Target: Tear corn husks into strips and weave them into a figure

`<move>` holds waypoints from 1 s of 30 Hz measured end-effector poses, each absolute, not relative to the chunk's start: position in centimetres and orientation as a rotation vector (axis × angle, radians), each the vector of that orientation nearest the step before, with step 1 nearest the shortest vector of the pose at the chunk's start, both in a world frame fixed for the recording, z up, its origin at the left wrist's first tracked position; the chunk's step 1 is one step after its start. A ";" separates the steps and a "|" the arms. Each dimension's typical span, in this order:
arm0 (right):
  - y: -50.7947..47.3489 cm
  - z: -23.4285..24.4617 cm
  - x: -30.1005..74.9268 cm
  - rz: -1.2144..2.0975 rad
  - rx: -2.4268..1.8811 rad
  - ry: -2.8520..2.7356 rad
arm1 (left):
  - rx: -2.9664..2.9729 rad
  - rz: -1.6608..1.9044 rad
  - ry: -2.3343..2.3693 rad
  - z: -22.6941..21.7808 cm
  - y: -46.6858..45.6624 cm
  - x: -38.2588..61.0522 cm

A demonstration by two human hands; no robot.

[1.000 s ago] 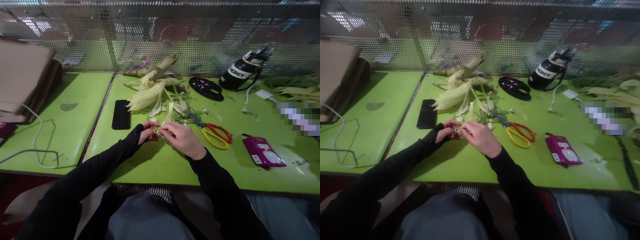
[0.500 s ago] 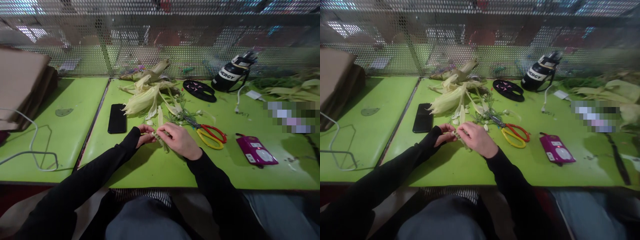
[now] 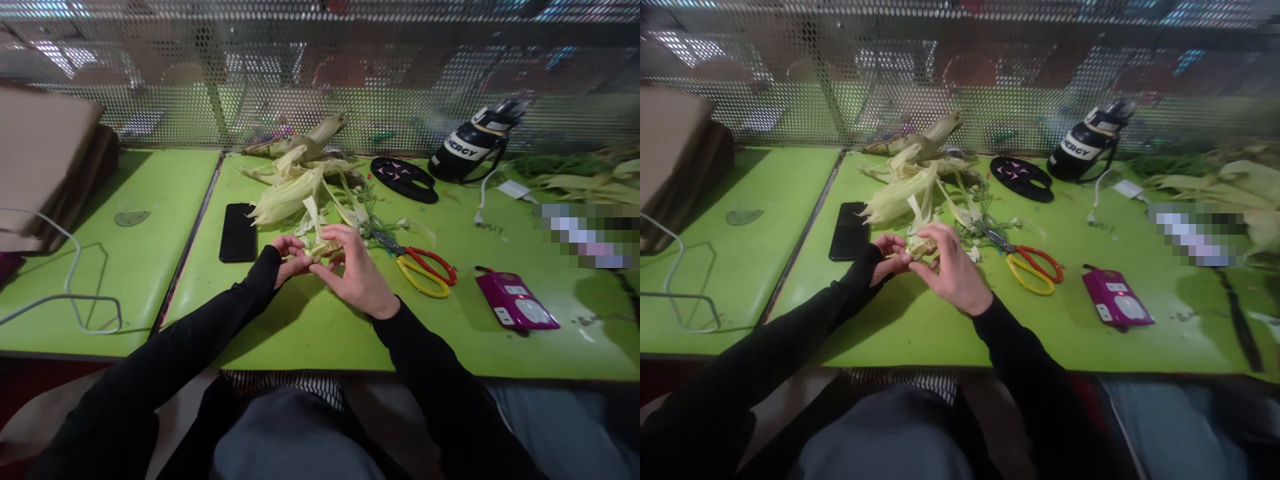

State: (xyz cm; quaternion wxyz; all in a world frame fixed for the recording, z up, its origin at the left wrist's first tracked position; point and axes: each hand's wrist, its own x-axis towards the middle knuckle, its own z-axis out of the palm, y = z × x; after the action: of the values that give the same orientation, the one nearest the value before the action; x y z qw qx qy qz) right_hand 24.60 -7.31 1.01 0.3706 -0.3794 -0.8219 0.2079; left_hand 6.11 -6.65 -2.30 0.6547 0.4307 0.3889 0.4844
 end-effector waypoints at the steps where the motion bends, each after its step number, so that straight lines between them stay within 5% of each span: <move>1: -7.3 0.9 24.5 0.532 -1.015 -2.021 | 0.974 1.117 0.894 -2.4 -6.5 6.0; 6: -7.4 0.6 24.0 0.784 -1.311 -1.941 | 0.971 1.165 0.868 -2.5 -6.4 6.0; 19: -8.1 0.4 22.6 1.636 -0.940 -1.118 | 1.103 1.036 0.856 -1.2 -7.6 6.5; 30: -7.8 0.6 22.5 1.589 -0.897 -0.853 | 1.803 0.836 0.989 -0.6 -7.5 4.9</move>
State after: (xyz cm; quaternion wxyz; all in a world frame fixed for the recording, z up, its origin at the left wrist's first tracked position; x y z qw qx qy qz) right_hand 22.47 -7.80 0.62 0.5343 -0.3764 -0.3579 0.6669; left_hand 4.90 -7.51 -0.63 0.4447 0.7273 0.3992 0.3375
